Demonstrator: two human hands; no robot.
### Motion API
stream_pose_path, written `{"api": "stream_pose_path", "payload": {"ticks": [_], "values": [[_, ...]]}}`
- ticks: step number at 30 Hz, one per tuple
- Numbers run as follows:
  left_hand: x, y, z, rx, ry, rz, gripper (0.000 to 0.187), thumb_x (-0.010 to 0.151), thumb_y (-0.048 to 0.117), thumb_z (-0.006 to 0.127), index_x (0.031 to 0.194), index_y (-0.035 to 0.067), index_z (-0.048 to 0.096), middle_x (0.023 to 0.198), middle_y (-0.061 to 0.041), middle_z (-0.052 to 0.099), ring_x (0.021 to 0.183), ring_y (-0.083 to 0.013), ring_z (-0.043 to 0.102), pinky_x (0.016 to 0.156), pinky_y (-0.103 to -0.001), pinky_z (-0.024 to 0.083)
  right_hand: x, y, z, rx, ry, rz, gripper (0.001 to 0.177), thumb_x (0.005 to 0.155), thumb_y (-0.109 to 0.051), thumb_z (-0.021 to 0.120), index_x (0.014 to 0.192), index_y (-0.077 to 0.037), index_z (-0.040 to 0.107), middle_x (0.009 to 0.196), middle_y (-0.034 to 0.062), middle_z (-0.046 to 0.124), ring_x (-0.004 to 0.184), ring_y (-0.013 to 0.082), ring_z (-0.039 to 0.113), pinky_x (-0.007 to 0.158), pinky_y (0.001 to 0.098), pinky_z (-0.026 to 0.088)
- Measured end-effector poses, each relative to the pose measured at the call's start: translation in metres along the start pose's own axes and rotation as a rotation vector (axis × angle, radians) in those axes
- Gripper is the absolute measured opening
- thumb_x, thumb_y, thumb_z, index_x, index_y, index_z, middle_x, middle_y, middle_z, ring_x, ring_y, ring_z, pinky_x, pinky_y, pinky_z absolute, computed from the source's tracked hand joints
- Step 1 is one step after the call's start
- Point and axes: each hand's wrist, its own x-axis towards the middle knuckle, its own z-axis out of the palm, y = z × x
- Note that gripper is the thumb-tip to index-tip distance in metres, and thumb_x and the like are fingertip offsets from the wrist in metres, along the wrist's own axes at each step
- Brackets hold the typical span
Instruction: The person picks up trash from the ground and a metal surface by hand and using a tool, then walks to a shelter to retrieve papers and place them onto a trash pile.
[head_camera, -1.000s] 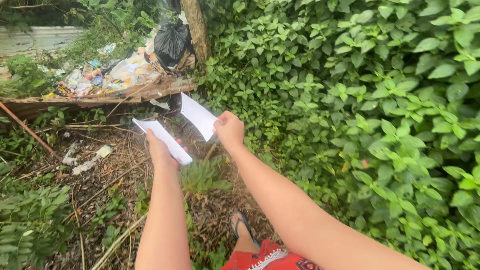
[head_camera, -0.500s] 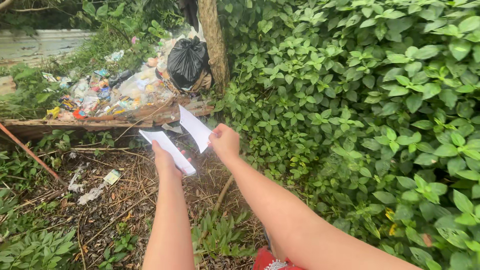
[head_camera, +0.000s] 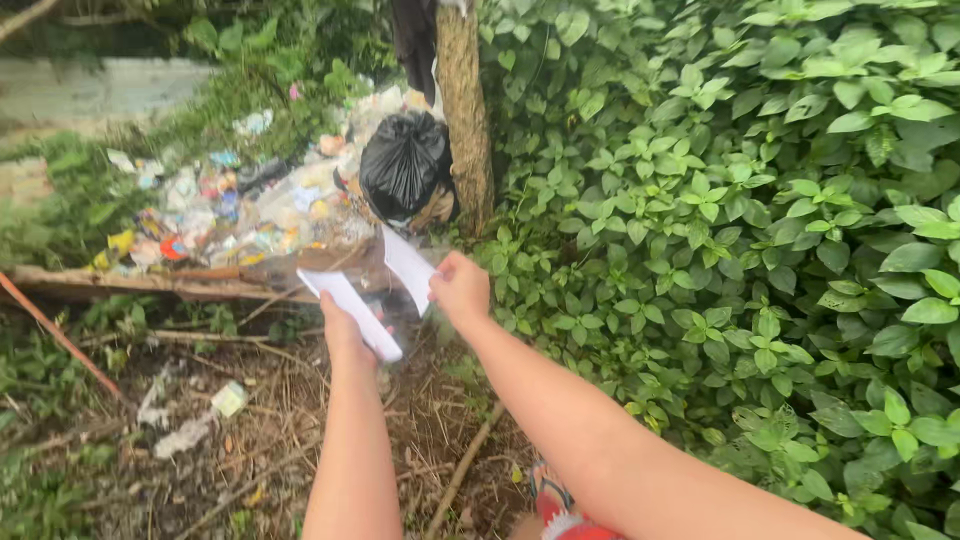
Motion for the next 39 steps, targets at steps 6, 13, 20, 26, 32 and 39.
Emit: {"api": "stream_pose_path", "payload": {"ticks": [6, 13, 20, 26, 32, 39], "values": [[0.038, 0.035, 0.025, -0.016, 0.009, 0.046, 0.073, 0.094, 0.071, 0.035, 0.142, 0.017, 0.045, 0.111, -0.014, 0.061, 0.090, -0.0287, 0.066, 0.063, -0.051, 0.055, 0.049, -0.010, 0.029, 0.102, -0.031, 0.076, 0.011, 0.080, -0.007, 0.069, 0.089, -0.006, 0.064, 0.072, 0.0070, 0.073, 0.060, 0.0166, 0.076, 0.054, 0.0302, 0.057], [0.099, 0.069, 0.026, -0.028, 0.015, 0.031, 0.073, 0.091, 0.072, 0.034, 0.138, 0.019, 0.049, 0.106, -0.012, 0.061, 0.086, -0.0288, 0.063, 0.061, -0.053, 0.052, 0.102, -0.014, 0.082, 0.127, -0.056, 0.101, 0.011, 0.081, -0.002, 0.068, 0.090, -0.004, 0.062, 0.073, 0.0076, 0.073, 0.061, 0.0165, 0.076, 0.048, 0.0308, 0.056], [0.223, 0.150, 0.012, 0.028, -0.063, 0.058, 0.076, 0.093, 0.074, 0.034, 0.137, 0.015, 0.055, 0.109, -0.010, 0.064, 0.090, -0.0310, 0.067, 0.068, -0.057, 0.053, 0.182, -0.008, 0.209, 0.260, 0.010, 0.075, 0.010, 0.081, 0.003, 0.069, 0.087, -0.001, 0.062, 0.074, 0.0102, 0.071, 0.061, 0.0182, 0.076, 0.050, 0.0304, 0.060], [0.312, 0.231, -0.011, 0.125, -0.089, 0.033, 0.075, 0.092, 0.074, 0.036, 0.140, 0.019, 0.055, 0.112, -0.008, 0.066, 0.089, -0.0286, 0.066, 0.070, -0.055, 0.054, 0.217, -0.010, 0.330, 0.339, 0.088, 0.120, 0.009, 0.082, 0.003, 0.068, 0.085, 0.001, 0.060, 0.073, 0.0112, 0.072, 0.063, 0.0203, 0.077, 0.053, 0.0309, 0.061], [0.380, 0.255, -0.019, 0.184, -0.115, -0.011, 0.078, 0.096, 0.076, 0.035, 0.133, 0.011, 0.058, 0.105, -0.010, 0.061, 0.086, -0.0280, 0.064, 0.067, -0.053, 0.054, 0.241, -0.009, 0.375, 0.267, 0.157, 0.192, 0.009, 0.082, 0.001, 0.069, 0.085, -0.001, 0.062, 0.074, 0.0096, 0.073, 0.065, 0.0193, 0.078, 0.056, 0.0302, 0.062], [0.450, 0.254, -0.007, 0.170, -0.122, -0.059, 0.081, 0.100, 0.075, 0.041, 0.139, 0.005, 0.056, 0.107, -0.019, 0.061, 0.086, -0.0361, 0.065, 0.062, -0.052, 0.054, 0.296, 0.013, 0.411, 0.072, 0.231, 0.207, 0.009, 0.080, -0.002, 0.074, 0.087, -0.002, 0.068, 0.074, 0.0136, 0.077, 0.065, 0.0214, 0.078, 0.060, 0.0311, 0.059]]}}
